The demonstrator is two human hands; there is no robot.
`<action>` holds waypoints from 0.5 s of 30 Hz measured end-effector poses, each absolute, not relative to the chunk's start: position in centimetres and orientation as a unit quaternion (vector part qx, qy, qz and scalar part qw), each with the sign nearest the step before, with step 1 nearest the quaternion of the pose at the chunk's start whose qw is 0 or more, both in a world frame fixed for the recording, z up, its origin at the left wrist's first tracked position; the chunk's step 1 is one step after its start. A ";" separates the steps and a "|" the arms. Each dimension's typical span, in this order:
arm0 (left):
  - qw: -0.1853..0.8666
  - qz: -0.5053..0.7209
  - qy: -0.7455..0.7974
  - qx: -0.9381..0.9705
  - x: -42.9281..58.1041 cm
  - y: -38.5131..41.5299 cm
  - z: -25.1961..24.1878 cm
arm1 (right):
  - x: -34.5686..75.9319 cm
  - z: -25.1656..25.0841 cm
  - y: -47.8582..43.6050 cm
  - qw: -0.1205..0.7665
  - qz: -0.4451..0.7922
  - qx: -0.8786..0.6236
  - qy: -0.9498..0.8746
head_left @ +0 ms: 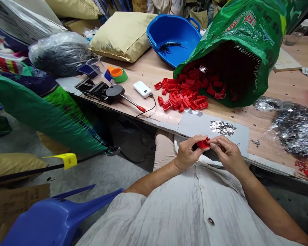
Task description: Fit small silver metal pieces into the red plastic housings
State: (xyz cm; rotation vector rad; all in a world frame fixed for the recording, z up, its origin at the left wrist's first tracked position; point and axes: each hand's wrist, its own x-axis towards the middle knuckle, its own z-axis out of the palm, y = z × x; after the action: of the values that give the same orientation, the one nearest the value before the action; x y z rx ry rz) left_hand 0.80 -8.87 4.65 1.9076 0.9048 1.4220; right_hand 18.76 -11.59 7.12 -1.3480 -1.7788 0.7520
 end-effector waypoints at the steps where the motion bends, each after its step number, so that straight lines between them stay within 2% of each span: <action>1: 0.297 0.533 0.344 0.714 0.7 -8.9 4.7 | 19.0 7.2 -11.5 0.380 0.324 -0.532 -0.684; 7: 0.293 0.531 0.334 0.721 0.6 -8.8 4.6 | 19.6 7.3 -11.1 0.392 0.414 -0.585 -0.577; 15: 0.303 0.523 0.274 0.748 1.0 -9.0 4.3 | 19.1 7.1 -10.3 0.377 0.500 -0.543 -0.559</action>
State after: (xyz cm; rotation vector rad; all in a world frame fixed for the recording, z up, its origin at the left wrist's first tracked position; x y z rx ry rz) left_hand 1.01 -8.99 4.28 1.9830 0.7270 1.3865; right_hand 19.15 -10.33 7.07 -1.3878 -1.4306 1.2797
